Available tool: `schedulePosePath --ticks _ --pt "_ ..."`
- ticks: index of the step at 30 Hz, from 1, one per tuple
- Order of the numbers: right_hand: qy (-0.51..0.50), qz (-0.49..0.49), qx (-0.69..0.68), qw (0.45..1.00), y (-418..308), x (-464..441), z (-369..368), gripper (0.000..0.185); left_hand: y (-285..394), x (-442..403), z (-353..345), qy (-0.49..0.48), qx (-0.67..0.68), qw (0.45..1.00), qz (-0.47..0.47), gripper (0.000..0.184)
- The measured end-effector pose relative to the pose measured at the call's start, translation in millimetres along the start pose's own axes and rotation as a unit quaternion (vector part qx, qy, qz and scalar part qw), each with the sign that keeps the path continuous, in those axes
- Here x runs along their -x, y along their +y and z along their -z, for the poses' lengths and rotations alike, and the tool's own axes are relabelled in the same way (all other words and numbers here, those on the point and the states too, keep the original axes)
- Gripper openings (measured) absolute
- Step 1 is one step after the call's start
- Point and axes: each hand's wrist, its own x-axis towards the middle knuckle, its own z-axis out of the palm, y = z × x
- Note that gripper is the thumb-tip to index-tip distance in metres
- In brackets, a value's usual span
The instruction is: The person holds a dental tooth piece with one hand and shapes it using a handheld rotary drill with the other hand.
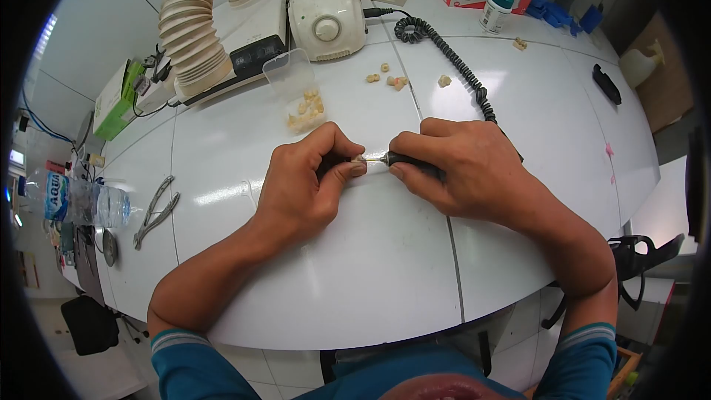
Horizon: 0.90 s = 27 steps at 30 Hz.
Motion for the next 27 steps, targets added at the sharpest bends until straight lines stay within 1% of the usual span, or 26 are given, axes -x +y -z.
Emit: schedulePosePath --ticks 3,6,12,18,27 --pt "0.002 0.001 0.004 1.0 -0.4 0.5 -0.3 0.022 -1.0 0.2 -0.6 0.008 -0.005 0.999 -0.032 0.007" --pt "0.006 0.001 0.0 1.0 -0.1 0.7 -0.9 0.022 -0.8 0.8 -2.0 0.013 0.011 0.999 -0.034 0.007" --pt "-0.002 0.0 0.001 1.0 -0.6 -0.6 0.7 0.023 -1.9 -0.3 -1.4 0.009 -0.004 1.0 -0.026 0.008" --pt "-0.011 -0.003 0.003 1.0 -0.8 -0.8 1.8 0.024 -0.6 -0.3 -1.9 0.016 -0.005 0.999 -0.041 0.007" --pt "-0.01 0.005 -0.002 1.0 0.3 -1.0 1.8 0.023 -1.4 1.2 -2.3 0.021 -0.011 0.999 -0.027 0.01"
